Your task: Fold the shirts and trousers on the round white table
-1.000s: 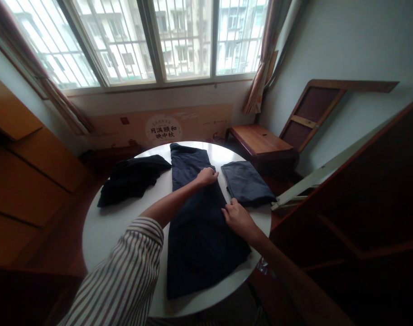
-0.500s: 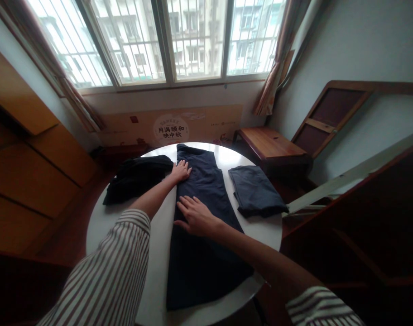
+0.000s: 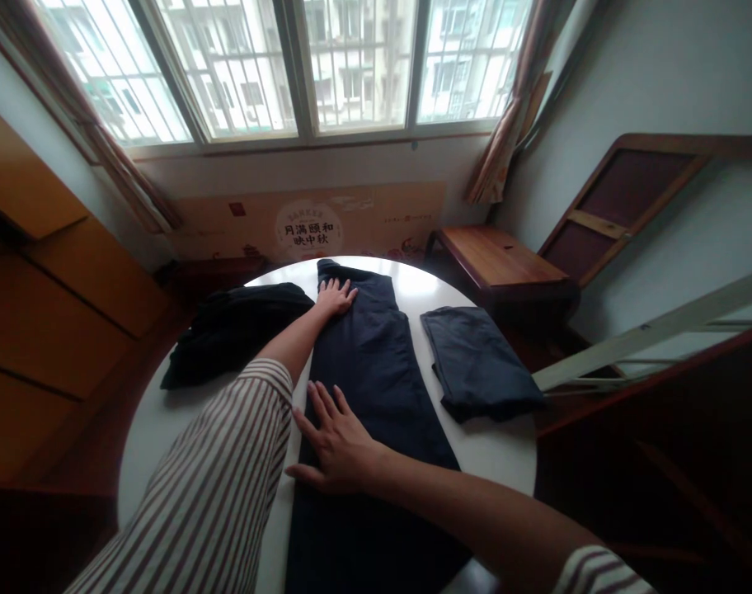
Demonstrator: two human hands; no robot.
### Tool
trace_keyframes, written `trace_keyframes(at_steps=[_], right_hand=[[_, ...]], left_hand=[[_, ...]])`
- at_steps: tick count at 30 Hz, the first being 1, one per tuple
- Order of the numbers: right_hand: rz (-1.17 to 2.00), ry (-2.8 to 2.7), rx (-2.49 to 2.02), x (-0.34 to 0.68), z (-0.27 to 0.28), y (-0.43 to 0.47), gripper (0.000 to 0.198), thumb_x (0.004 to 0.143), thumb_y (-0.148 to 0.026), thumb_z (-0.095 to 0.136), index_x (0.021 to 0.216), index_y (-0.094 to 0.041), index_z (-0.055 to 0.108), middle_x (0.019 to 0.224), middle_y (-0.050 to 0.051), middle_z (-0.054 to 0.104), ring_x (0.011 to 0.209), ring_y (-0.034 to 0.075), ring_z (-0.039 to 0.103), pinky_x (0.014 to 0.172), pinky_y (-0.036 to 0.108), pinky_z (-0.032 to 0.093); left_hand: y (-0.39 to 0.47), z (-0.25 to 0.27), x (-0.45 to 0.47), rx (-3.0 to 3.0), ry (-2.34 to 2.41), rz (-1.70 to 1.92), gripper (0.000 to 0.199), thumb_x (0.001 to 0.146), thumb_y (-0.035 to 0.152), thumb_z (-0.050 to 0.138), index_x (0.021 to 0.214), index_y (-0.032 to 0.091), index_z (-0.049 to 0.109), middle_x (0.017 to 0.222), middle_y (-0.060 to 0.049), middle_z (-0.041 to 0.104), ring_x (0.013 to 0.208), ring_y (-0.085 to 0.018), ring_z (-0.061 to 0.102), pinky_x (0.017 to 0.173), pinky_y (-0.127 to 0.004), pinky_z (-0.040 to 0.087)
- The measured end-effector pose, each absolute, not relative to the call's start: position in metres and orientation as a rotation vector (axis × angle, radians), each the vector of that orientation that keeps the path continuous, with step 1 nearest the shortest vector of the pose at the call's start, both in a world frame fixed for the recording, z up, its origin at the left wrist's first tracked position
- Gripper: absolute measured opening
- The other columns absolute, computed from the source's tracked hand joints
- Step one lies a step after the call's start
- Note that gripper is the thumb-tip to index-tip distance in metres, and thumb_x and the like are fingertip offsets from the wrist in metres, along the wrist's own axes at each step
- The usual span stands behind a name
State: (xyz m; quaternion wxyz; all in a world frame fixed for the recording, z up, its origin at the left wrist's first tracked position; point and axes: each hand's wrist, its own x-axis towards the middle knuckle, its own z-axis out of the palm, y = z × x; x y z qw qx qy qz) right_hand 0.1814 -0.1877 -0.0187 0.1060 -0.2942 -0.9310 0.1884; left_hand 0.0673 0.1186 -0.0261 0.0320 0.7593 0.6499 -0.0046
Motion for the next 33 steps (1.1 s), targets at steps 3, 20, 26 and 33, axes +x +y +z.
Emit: trace_keyframes(at_steps=[3,20,26,33], right_hand=[[0.57,-2.719,-0.853,0.181,-0.02,-0.19,0.085,0.093,-0.067,0.042,0.155,-0.011,0.027,0.163,0.024,0.004,0.151,0.036,-0.002,0.12,0.056,0.006],[0.525,-2.746,-0.86,0.184,-0.022,-0.191,0.084,0.092,-0.068,0.044,0.154,-0.012,0.03,0.161,0.027,0.016,0.15,0.04,0.01,0.119,0.058,0.008],[0.581,-2.786,-0.823,0.195,-0.015,-0.194,0.082,0.091,-0.061,0.053,0.153,-0.01,0.031,0.159,0.027,0.021,0.147,0.038,0.022,0.118,0.055,0.02],[0.503,-2.903,-0.934,0.22,0.023,-0.181,0.033,0.099,-0.027,0.044,0.111,-0.005,0.066,0.113,0.02,0.067,0.107,0.027,0.065,0.095,0.035,0.05]], left_hand=[[0.129,-0.025,0.074,2.293,2.021,0.014,0.071,0.099,0.058,0.017,0.157,0.018,0.025,0.163,-0.014,0.021,0.151,-0.033,0.016,0.12,-0.052,0.01],[-0.017,-0.003,0.186,2.365,1.692,0.062,0.052,0.09,0.062,0.05,0.089,0.016,0.074,0.1,-0.016,0.072,0.1,-0.031,0.069,0.087,-0.035,0.053],[-0.014,0.0,0.19,2.34,1.686,0.063,0.034,0.093,0.041,0.051,0.098,0.016,0.075,0.105,-0.015,0.073,0.101,-0.026,0.069,0.086,-0.03,0.053],[-0.012,-0.003,0.186,2.319,1.642,0.104,0.033,0.092,0.039,0.053,0.091,0.014,0.075,0.099,-0.015,0.074,0.092,-0.025,0.071,0.08,-0.028,0.052]])
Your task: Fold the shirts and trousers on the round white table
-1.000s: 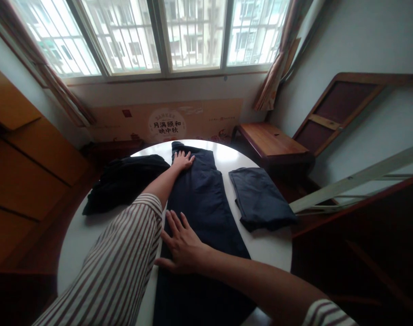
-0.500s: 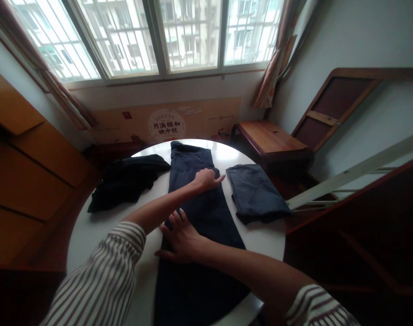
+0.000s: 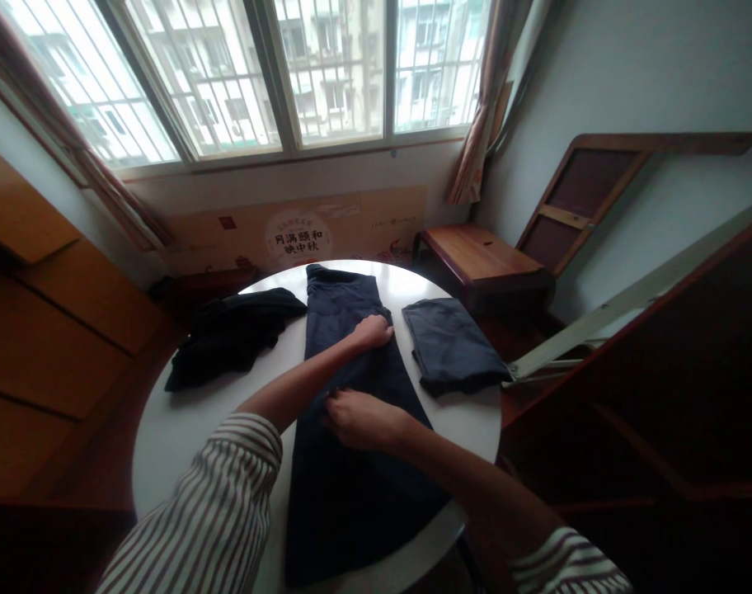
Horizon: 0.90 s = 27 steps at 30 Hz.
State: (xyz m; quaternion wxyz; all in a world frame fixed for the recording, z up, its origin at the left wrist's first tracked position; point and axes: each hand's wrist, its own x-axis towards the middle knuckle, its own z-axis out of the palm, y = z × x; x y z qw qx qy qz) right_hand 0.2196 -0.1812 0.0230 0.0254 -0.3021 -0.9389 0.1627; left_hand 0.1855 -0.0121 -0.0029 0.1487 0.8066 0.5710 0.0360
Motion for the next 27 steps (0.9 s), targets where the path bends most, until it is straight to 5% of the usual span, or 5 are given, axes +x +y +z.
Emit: trace_keyframes(at_steps=[3,8,18,22,27], right_hand=[[0.351,-2.661,-1.47,0.251,0.035,-0.183,0.032,0.101,-0.025,0.04,0.097,-0.011,0.067,0.099,0.015,0.07,0.089,0.024,0.07,0.079,0.032,0.053],[0.214,-2.194,-2.101,0.289,0.016,-0.19,0.038,0.099,-0.045,0.048,0.106,-0.01,0.062,0.101,0.018,0.07,0.091,0.029,0.072,0.074,0.033,0.053],[0.25,-2.164,-2.118,0.301,-0.004,-0.195,0.035,0.103,-0.036,0.038,0.098,-0.017,0.066,0.095,0.013,0.075,0.089,0.026,0.074,0.073,0.03,0.052],[0.234,-2.182,-2.123,0.305,-0.006,-0.199,0.038,0.103,-0.039,0.039,0.094,-0.017,0.068,0.093,0.014,0.075,0.088,0.028,0.074,0.073,0.032,0.053],[0.134,-2.189,-2.112,0.302,-0.012,-0.202,0.037,0.103,-0.038,0.04,0.09,-0.017,0.068,0.09,0.013,0.075,0.086,0.027,0.074,0.07,0.031,0.053]], left_hand=[[-0.013,-0.004,0.183,2.308,1.636,0.16,0.035,0.093,0.039,0.052,0.088,0.014,0.075,0.096,-0.015,0.075,0.091,-0.025,0.071,0.078,-0.028,0.052],[-0.015,-0.002,0.182,2.303,1.635,0.303,0.039,0.097,0.038,0.046,0.087,0.015,0.076,0.092,-0.013,0.075,0.088,-0.023,0.07,0.077,-0.027,0.05],[-0.034,-0.006,0.189,2.338,1.617,0.38,0.042,0.1,0.042,0.042,0.094,0.016,0.074,0.095,-0.013,0.074,0.089,-0.023,0.07,0.079,-0.027,0.05],[-0.064,-0.007,0.165,2.455,1.528,0.404,0.038,0.102,0.041,0.038,0.105,0.018,0.069,0.107,-0.011,0.071,0.1,-0.02,0.067,0.091,-0.028,0.048],[-0.076,-0.008,0.093,2.559,1.674,0.324,0.038,0.102,0.029,0.034,0.125,0.016,0.06,0.136,-0.015,0.058,0.131,-0.028,0.051,0.113,-0.05,0.032]])
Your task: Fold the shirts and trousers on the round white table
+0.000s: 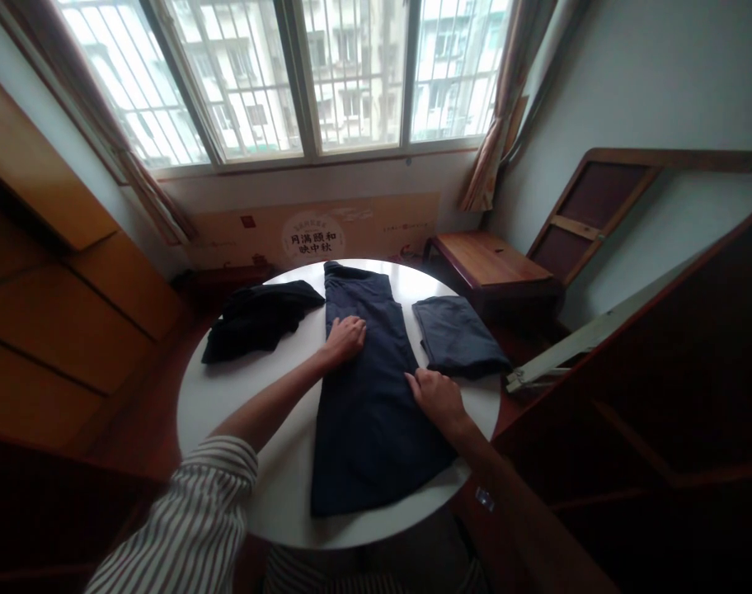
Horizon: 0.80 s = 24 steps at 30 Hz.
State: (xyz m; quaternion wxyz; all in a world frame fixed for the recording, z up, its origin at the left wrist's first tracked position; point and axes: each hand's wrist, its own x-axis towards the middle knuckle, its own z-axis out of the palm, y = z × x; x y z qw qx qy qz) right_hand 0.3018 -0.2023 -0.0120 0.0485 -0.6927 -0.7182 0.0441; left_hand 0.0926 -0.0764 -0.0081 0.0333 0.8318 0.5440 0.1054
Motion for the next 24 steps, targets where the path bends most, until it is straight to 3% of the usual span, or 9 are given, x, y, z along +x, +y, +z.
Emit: trace_keyframes(at_steps=[4,10,15,20,24], right_hand=[[0.093,-2.192,-2.109,0.3,-0.017,-0.203,0.037,0.103,-0.036,0.04,0.09,-0.016,0.068,0.091,0.013,0.074,0.087,0.025,0.074,0.069,0.029,0.052],[0.089,-2.213,-2.104,0.3,-0.017,-0.205,0.039,0.104,-0.033,0.037,0.089,-0.015,0.068,0.092,0.013,0.073,0.087,0.024,0.073,0.07,0.029,0.052],[0.085,-2.221,-2.108,0.3,-0.014,-0.206,0.037,0.104,-0.032,0.036,0.088,-0.015,0.066,0.092,0.013,0.073,0.087,0.025,0.073,0.069,0.029,0.052],[0.099,-2.228,-2.073,0.301,-0.014,-0.208,0.037,0.104,-0.032,0.037,0.088,-0.015,0.065,0.089,0.013,0.071,0.083,0.023,0.072,0.068,0.028,0.051],[0.005,-2.299,-1.764,0.317,-0.017,-0.219,0.03,0.101,-0.034,0.047,0.112,-0.013,0.064,0.106,0.015,0.069,0.096,0.025,0.068,0.079,0.033,0.054]], left_hand=[[-0.059,-0.016,0.042,2.481,1.812,0.121,0.048,0.103,0.035,0.031,0.145,0.018,0.045,0.158,-0.013,0.035,0.148,-0.03,0.026,0.116,-0.062,0.019],[-0.032,-0.026,0.029,2.426,1.801,0.092,0.056,0.103,0.043,0.029,0.151,0.016,0.037,0.161,-0.013,0.025,0.149,-0.029,0.023,0.117,-0.059,0.02],[-0.031,-0.024,0.036,2.429,1.813,0.215,0.051,0.104,0.038,0.03,0.147,0.015,0.043,0.158,-0.013,0.033,0.147,-0.028,0.029,0.118,-0.057,0.024],[-0.055,-0.023,0.014,2.573,1.722,0.43,0.046,0.102,0.018,0.029,0.143,0.013,0.049,0.15,-0.013,0.047,0.141,-0.019,0.041,0.119,-0.038,0.029],[-0.104,-0.022,-0.02,2.898,1.235,0.344,0.051,0.094,0.005,0.038,0.142,0.019,0.051,0.15,-0.01,0.047,0.143,-0.021,0.038,0.119,-0.042,0.029]])
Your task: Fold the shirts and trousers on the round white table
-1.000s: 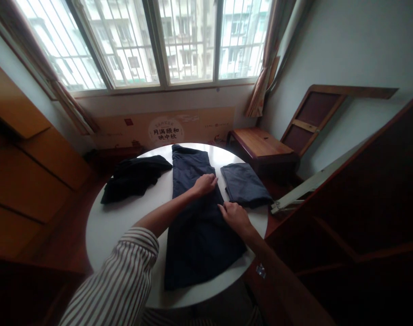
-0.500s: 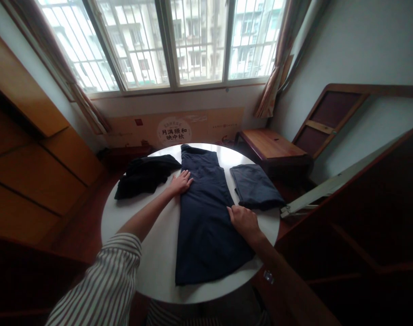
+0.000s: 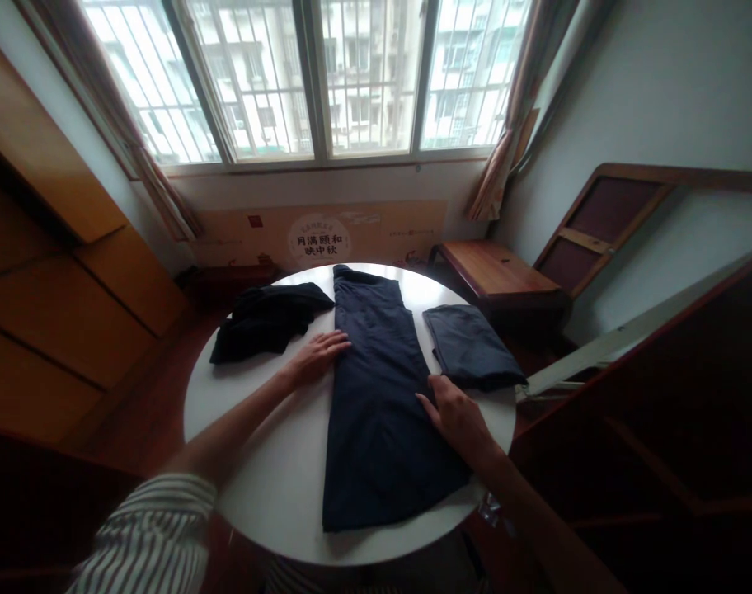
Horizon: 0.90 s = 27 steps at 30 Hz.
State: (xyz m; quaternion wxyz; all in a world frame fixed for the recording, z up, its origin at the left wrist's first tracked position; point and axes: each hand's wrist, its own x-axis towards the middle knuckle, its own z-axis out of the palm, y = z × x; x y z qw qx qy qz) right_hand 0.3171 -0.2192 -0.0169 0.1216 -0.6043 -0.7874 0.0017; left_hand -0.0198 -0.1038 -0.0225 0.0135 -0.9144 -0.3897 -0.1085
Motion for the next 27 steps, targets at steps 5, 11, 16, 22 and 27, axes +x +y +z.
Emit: trace_keyframes(at_steps=[5,11,16,22,27], right_hand=[[0.107,-2.608,-1.082,0.357,-0.021,-0.247,0.052,0.092,-0.046,0.061,0.136,-0.019,0.058,0.145,0.016,0.052,0.134,0.031,0.047,0.11,0.05,0.04],[0.415,-2.794,-0.943,0.381,-0.024,-0.264,0.087,0.082,-0.063,0.065,0.154,-0.024,0.035,0.159,0.015,0.032,0.146,0.032,0.029,0.118,0.055,0.026],[0.349,-2.754,-0.934,0.384,-0.03,-0.277,0.083,0.08,-0.059,0.069,0.15,-0.024,0.042,0.154,0.016,0.039,0.146,0.032,0.03,0.118,0.058,0.02],[0.26,-2.81,-0.725,0.385,-0.038,-0.3,0.062,0.091,-0.031,0.059,0.15,-0.023,0.043,0.151,0.014,0.045,0.145,0.028,0.033,0.119,0.057,0.021],[0.431,-2.718,-0.517,0.376,-0.033,-0.318,0.049,0.097,-0.02,0.046,0.145,-0.028,0.049,0.137,0.009,0.062,0.136,0.023,0.048,0.117,0.05,0.031]], left_hand=[[-0.195,-0.01,-0.035,-3.081,-0.496,-0.225,0.044,0.097,0.011,0.047,0.137,0.029,0.055,0.149,-0.007,0.05,0.142,-0.02,0.04,0.121,-0.046,0.025],[-0.242,-0.016,-0.011,-3.122,-0.225,-0.478,0.029,0.099,0.014,0.05,0.124,0.022,0.062,0.133,-0.009,0.064,0.133,-0.02,0.052,0.117,-0.041,0.036],[-0.249,-0.029,0.001,-3.205,-0.439,-0.831,0.03,0.099,0.009,0.041,0.122,0.016,0.06,0.116,-0.011,0.073,0.116,-0.016,0.066,0.107,-0.033,0.049],[-0.286,-0.012,-0.003,-3.33,-0.704,-1.219,0.03,0.101,0.014,0.037,0.119,0.017,0.061,0.111,-0.011,0.074,0.11,-0.017,0.068,0.103,-0.031,0.052],[-0.32,-0.003,-0.007,-3.398,-0.896,-1.302,0.036,0.104,0.032,0.036,0.125,0.02,0.062,0.109,-0.012,0.075,0.099,-0.02,0.073,0.088,-0.028,0.058]])
